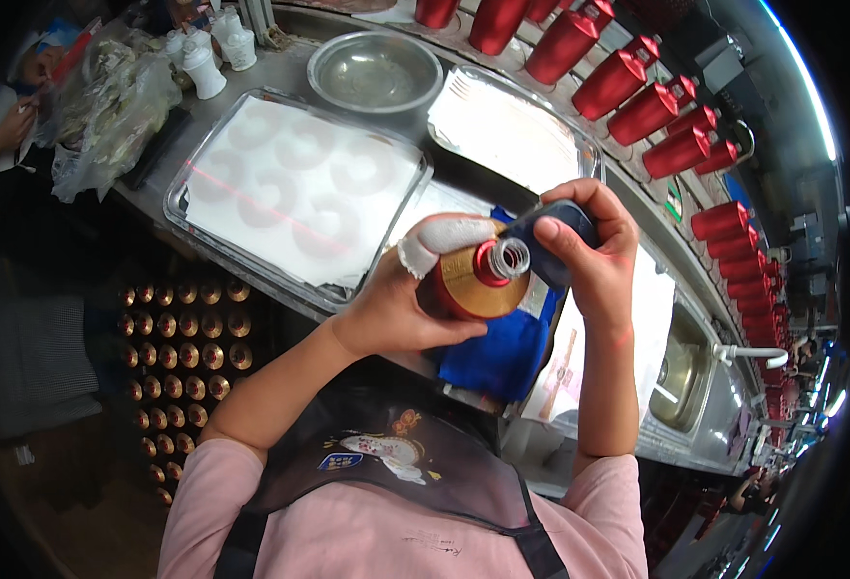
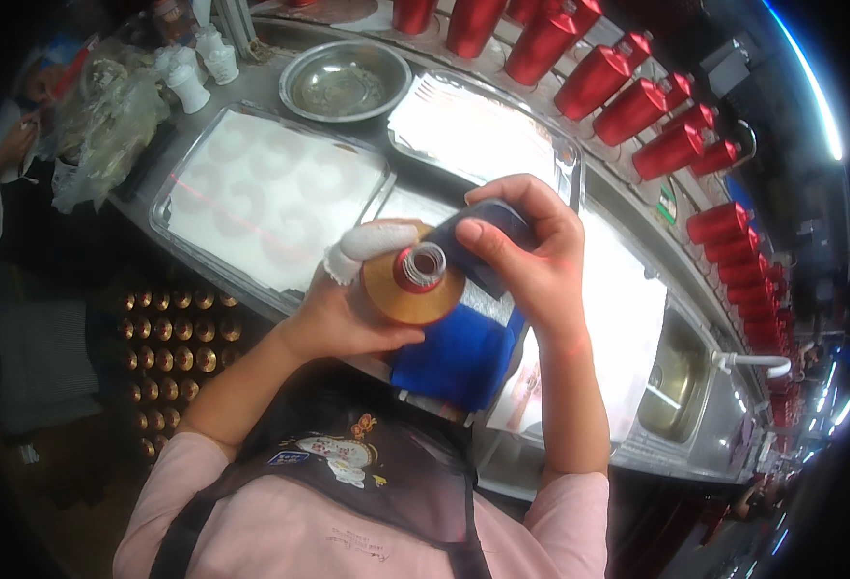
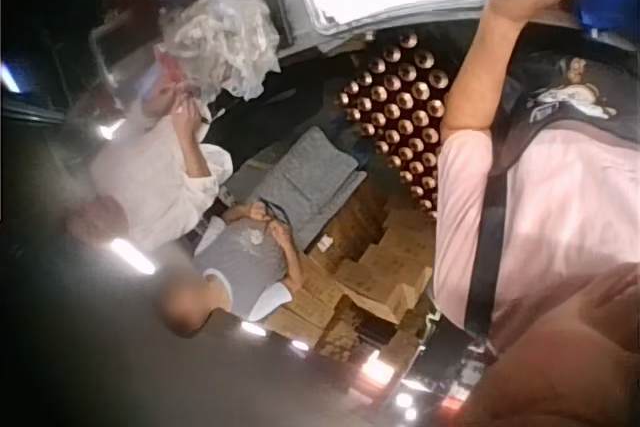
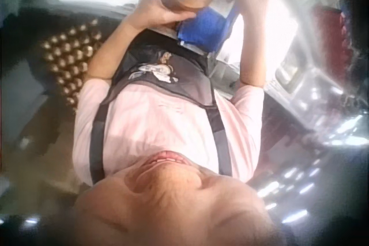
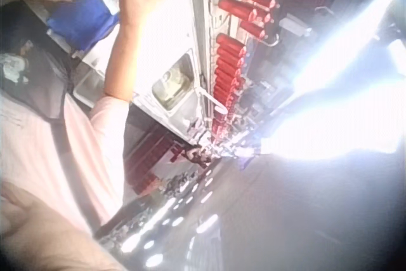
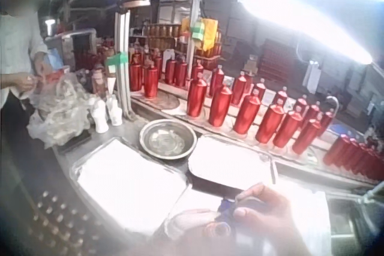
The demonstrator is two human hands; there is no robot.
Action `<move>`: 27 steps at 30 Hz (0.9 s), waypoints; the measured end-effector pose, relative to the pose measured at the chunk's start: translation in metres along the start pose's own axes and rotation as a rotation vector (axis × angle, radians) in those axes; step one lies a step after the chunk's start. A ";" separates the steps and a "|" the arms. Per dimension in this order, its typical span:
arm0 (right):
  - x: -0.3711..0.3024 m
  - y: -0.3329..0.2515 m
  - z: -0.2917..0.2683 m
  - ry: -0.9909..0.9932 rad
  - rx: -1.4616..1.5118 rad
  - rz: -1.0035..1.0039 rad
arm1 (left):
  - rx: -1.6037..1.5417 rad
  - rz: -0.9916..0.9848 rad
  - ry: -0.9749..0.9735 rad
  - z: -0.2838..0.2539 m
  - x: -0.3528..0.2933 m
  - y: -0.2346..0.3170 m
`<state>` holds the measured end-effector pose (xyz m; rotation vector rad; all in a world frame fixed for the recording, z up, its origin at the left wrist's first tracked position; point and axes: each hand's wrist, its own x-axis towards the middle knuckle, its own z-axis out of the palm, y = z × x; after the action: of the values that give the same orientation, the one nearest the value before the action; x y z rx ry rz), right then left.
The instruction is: The person applies gold crescent-shaped labels to red cylindrical containers using a small brush and a wooden stick, then places the finished containers on a tray.
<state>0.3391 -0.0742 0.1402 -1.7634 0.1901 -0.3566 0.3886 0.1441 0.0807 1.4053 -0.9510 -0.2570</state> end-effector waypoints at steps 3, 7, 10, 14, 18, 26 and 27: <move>-0.022 -0.001 0.003 0.177 -0.168 -0.041 | 0.115 0.109 0.185 0.014 0.000 -0.001; -0.069 -0.016 0.025 0.166 -0.359 -0.512 | 0.265 0.153 0.303 0.024 -0.004 -0.009; -0.087 -0.019 0.039 0.047 -0.358 -0.656 | 0.330 0.153 0.314 0.025 -0.011 -0.017; -0.095 -0.016 0.044 0.116 -0.430 -0.603 | 0.290 0.159 0.288 0.029 -0.010 -0.021; -0.118 -0.023 0.031 -0.071 -0.119 -0.337 | 0.371 0.099 0.226 0.016 0.012 0.001; -0.159 0.002 -0.045 0.379 0.250 0.462 | -0.042 -0.203 -0.017 0.050 0.050 0.063; -0.172 0.005 -0.046 0.333 0.220 0.429 | -0.171 -0.279 -0.065 0.060 0.050 0.062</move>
<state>0.1623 -0.0630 0.1210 -1.3929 0.7274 -0.3407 0.3553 0.0807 0.1502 1.3752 -0.7643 -0.5821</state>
